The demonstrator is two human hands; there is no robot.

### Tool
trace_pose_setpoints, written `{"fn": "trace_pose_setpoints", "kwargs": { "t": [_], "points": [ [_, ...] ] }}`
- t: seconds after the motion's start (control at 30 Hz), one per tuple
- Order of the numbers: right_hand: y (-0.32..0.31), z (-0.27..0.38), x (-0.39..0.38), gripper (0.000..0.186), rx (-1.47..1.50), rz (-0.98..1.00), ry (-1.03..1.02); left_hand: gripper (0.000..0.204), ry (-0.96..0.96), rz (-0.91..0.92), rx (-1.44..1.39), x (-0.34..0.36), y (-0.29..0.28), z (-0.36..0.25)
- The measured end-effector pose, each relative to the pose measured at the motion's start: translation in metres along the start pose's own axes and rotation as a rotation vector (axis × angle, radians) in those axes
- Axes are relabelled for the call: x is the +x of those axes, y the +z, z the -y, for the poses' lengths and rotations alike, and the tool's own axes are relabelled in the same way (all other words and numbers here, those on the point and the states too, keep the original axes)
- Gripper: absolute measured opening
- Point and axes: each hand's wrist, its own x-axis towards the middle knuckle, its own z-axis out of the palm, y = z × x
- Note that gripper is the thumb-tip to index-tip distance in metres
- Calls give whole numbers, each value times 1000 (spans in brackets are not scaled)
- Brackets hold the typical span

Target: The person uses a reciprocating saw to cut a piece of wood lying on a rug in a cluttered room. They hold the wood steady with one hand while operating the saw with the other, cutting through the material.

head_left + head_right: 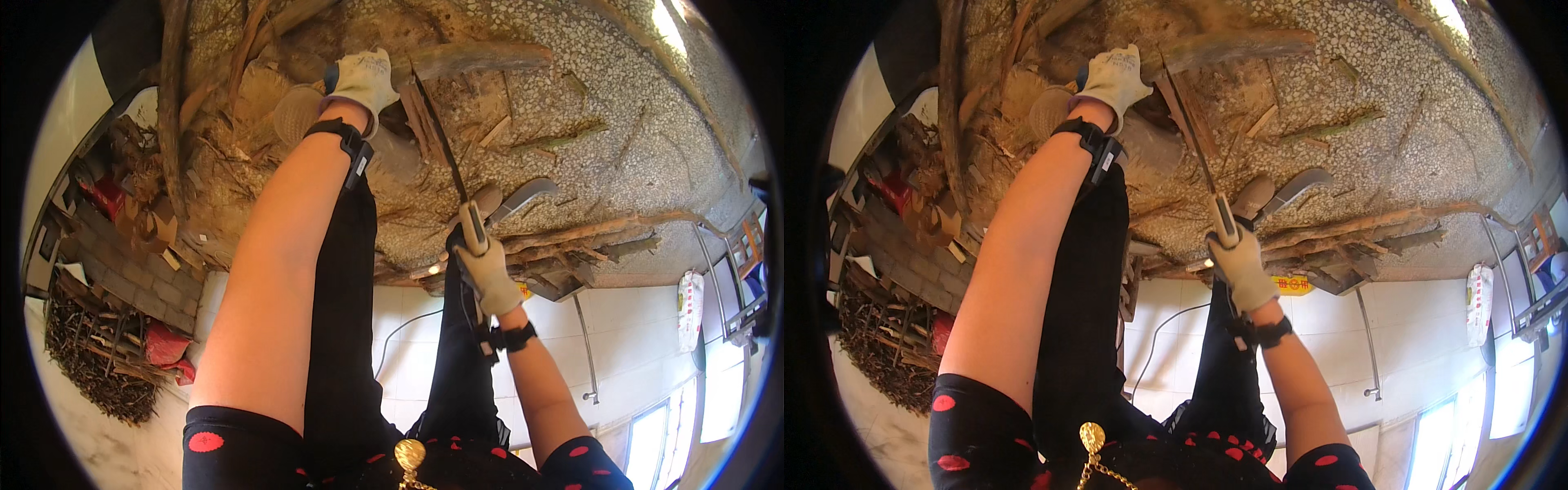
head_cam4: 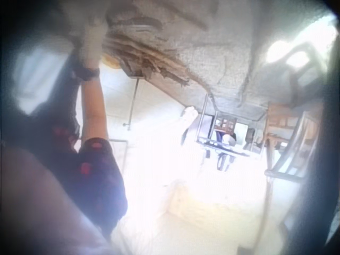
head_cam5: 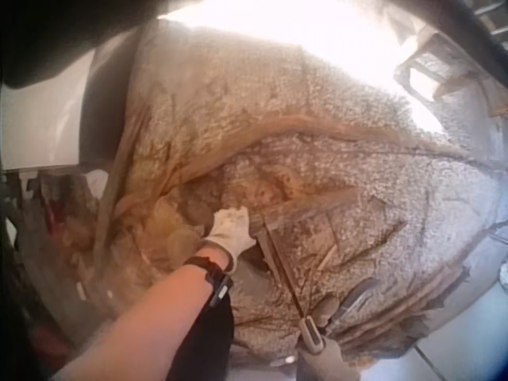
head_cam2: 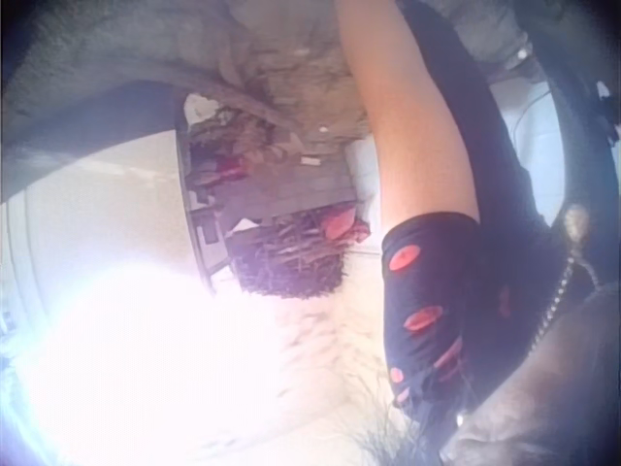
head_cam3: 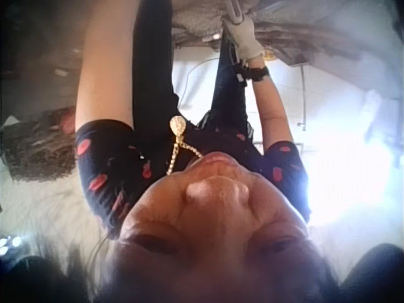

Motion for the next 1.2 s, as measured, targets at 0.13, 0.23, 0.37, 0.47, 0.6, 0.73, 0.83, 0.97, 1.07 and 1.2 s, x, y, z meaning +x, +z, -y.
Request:
{"fn": "trace_pose_setpoints", "kwargs": {
  "t": [0.13, 0.23, 0.37, 0.47, 0.6, 0.73, 0.83, 0.97, 1.07, 1.2],
  "points": [
    [9, 61, 121, 38, 182, 211, 332, 73, 12, -63, 1, 0, 7, 0],
    [22, 85, 163, 39, 237, 82, 389, 73, 5, -46, 3, 0, 5, -1],
    [20, 27, 62, 42, 221, 77, 272, 73, 0, -6, -12, 0, 1, -2],
    [6, -11, 6, 39, 128, 41, 53, 72, -10, 46, -5, 2, 1, -2],
    [15, 26, 97, 35, 133, 191, 216, 68, 16, -4, -42, 3, 6, 1],
    [40, 68, 173, 31, 417, 157, 434, 68, 11, -37, -32, 1, 8, 2],
    [33, 43, 106, 30, 202, 96, 345, 61, 33, -105, -78, 2, 9, 1],
    [2, 2, 14, 34, 135, -46, -64, 58, 16, -114, 3, 5, 12, 0],
    [9, 22, 68, 39, 147, 154, 355, 68, 13, -16, -12, 6, 12, 0],
    [34, 62, 168, 38, 395, 123, 299, 75, -3, -34, 8, 1, 9, 1]
  ]
}}
